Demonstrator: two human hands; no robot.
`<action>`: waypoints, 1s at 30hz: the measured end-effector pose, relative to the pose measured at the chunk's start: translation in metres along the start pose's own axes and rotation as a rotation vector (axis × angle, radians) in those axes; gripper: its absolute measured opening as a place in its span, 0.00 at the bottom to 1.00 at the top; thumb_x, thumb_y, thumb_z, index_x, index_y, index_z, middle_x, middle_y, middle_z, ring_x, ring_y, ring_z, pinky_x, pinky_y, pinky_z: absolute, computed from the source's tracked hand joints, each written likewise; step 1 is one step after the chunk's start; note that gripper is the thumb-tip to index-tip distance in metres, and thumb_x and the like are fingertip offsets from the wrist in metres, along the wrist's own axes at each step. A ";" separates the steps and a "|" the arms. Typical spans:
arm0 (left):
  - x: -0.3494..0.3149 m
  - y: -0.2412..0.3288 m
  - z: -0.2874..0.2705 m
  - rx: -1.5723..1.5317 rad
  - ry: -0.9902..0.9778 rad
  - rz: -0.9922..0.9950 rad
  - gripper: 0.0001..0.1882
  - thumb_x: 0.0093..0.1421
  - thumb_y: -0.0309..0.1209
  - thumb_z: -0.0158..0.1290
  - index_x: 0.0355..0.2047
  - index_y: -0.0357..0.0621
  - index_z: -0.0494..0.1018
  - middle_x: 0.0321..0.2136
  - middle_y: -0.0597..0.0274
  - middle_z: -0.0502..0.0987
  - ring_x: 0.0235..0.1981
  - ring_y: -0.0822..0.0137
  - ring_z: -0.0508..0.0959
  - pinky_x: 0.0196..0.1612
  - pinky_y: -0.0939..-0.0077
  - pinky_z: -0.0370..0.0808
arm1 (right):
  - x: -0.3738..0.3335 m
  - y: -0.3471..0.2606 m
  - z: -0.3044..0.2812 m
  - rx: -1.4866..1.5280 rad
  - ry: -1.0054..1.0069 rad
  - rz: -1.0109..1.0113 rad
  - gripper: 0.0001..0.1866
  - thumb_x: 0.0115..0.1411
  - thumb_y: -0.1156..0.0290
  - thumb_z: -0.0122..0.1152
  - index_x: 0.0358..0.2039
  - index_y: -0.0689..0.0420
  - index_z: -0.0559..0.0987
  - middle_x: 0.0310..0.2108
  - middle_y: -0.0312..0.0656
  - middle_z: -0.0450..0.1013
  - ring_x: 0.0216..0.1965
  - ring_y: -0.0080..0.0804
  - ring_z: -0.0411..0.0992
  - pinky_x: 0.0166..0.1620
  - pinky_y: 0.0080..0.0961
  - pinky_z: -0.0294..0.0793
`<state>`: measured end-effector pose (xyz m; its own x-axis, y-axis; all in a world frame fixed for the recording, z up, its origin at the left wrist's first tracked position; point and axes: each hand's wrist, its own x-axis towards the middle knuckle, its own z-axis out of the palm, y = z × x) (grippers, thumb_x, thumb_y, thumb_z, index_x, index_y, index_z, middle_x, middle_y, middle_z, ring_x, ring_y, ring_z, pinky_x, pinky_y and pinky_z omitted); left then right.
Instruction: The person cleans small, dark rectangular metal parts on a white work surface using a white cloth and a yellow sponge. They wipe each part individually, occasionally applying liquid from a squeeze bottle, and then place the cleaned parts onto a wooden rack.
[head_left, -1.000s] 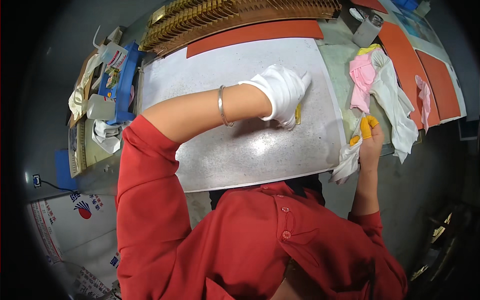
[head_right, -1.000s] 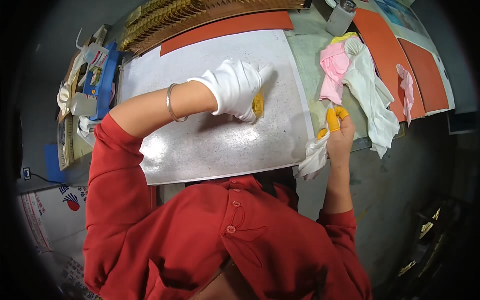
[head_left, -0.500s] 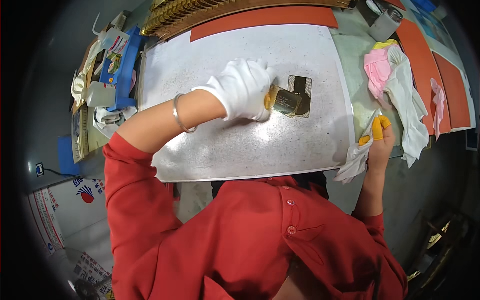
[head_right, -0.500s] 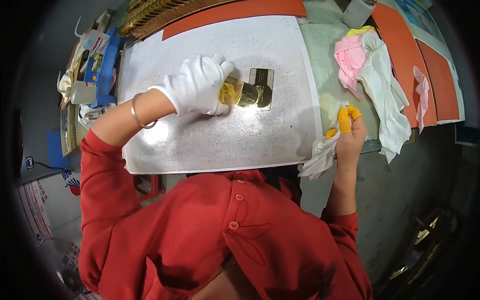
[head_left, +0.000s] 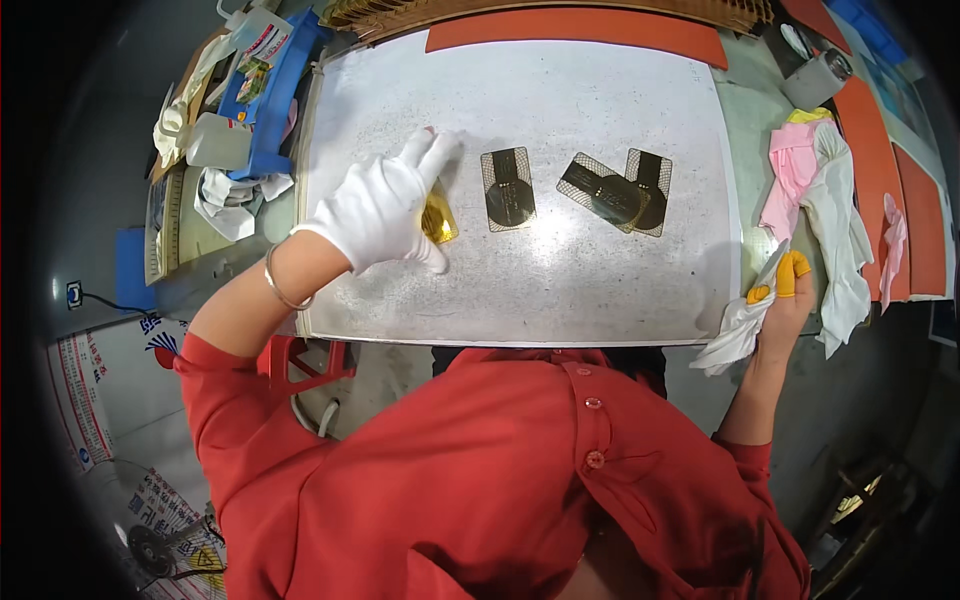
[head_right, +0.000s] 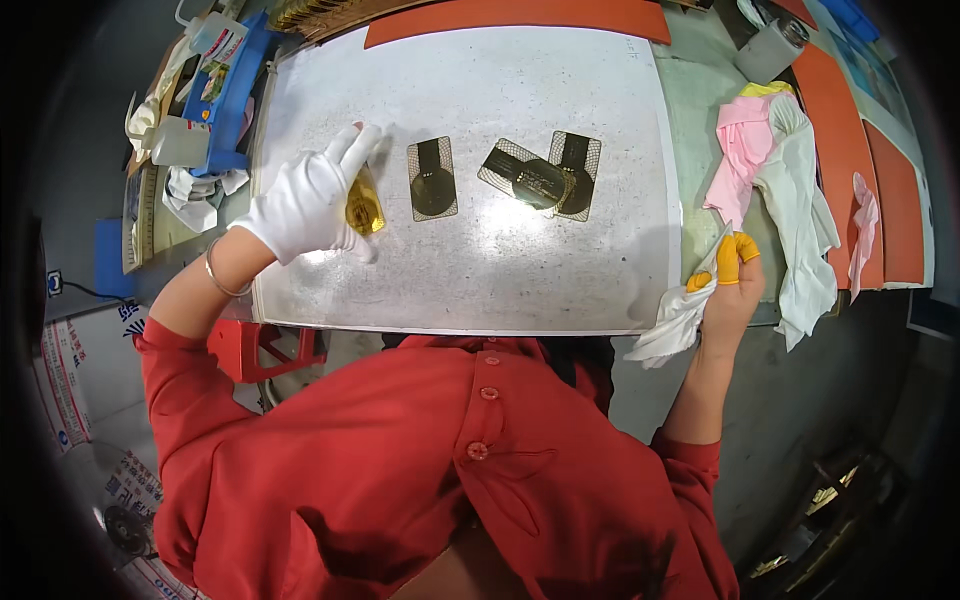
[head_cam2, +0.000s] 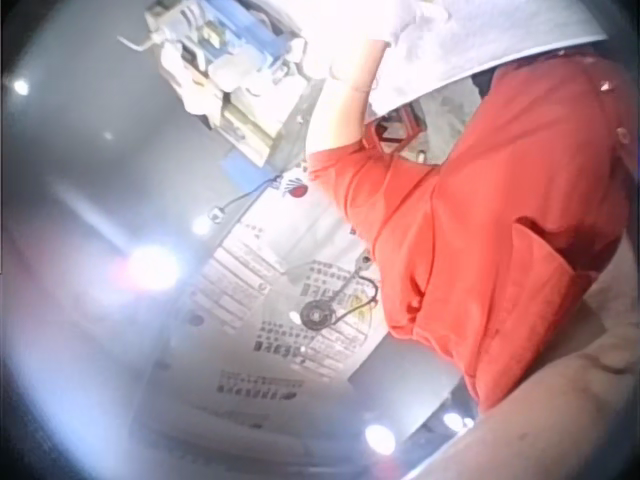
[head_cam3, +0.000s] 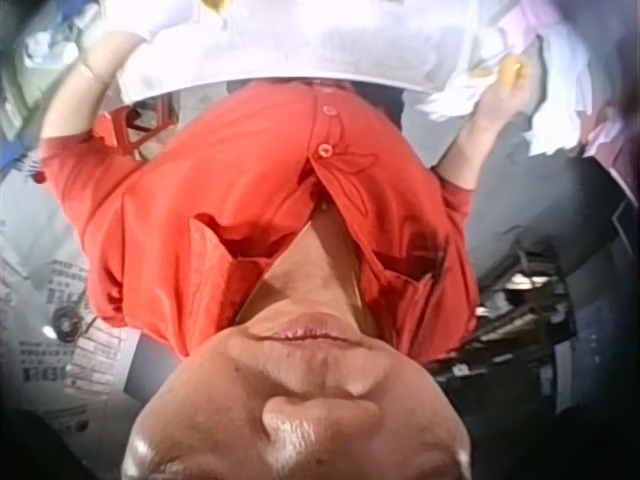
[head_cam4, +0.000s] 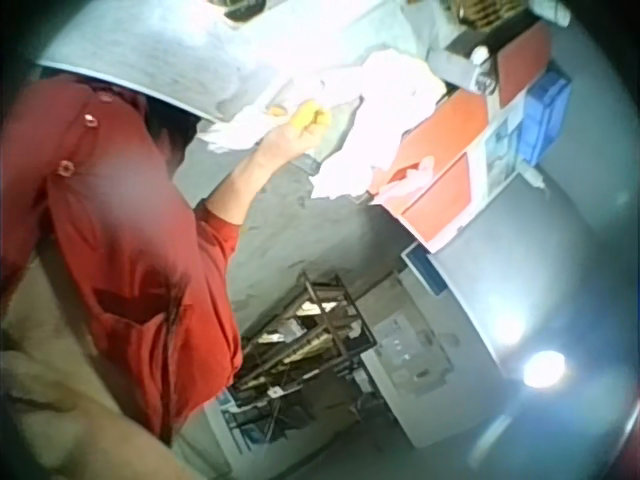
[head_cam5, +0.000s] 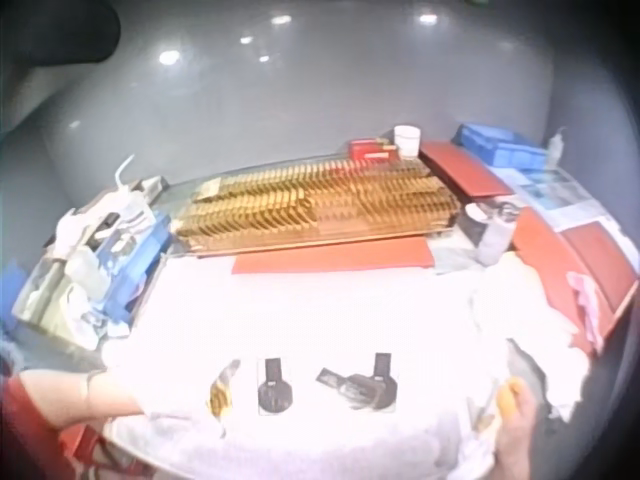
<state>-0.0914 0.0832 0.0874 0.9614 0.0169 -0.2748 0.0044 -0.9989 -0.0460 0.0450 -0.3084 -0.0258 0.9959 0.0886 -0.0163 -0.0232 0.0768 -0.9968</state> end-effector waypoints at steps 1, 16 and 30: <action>-0.006 -0.006 0.002 -0.002 -0.037 -0.051 0.62 0.21 0.50 0.68 0.57 0.43 0.50 0.52 0.42 0.60 0.38 0.44 0.73 0.42 0.63 0.72 | 0.000 0.001 -0.001 -0.007 -0.001 -0.004 0.08 0.60 0.71 0.50 0.36 0.62 0.71 0.21 0.32 0.66 0.15 0.15 0.62 0.18 0.14 0.63; 0.087 0.053 0.027 -0.338 0.355 0.476 0.34 0.42 0.38 0.61 0.50 0.47 0.62 0.45 0.55 0.66 0.44 0.53 0.69 0.48 0.64 0.67 | 0.001 0.002 -0.001 0.013 -0.036 -0.014 0.07 0.60 0.71 0.50 0.36 0.61 0.71 0.23 0.31 0.66 0.18 0.14 0.62 0.20 0.13 0.63; 0.089 0.058 0.016 -0.417 0.289 0.403 0.33 0.42 0.37 0.57 0.49 0.39 0.63 0.47 0.47 0.66 0.49 0.51 0.67 0.53 0.62 0.63 | -0.007 0.000 -0.003 -0.002 -0.023 0.003 0.08 0.60 0.70 0.50 0.37 0.61 0.70 0.22 0.31 0.67 0.16 0.14 0.63 0.19 0.12 0.62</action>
<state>-0.0101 0.0273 0.0448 0.9450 -0.3173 0.0797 -0.3219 -0.8583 0.3997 0.0384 -0.3121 -0.0262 0.9936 0.1117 -0.0172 -0.0256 0.0742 -0.9969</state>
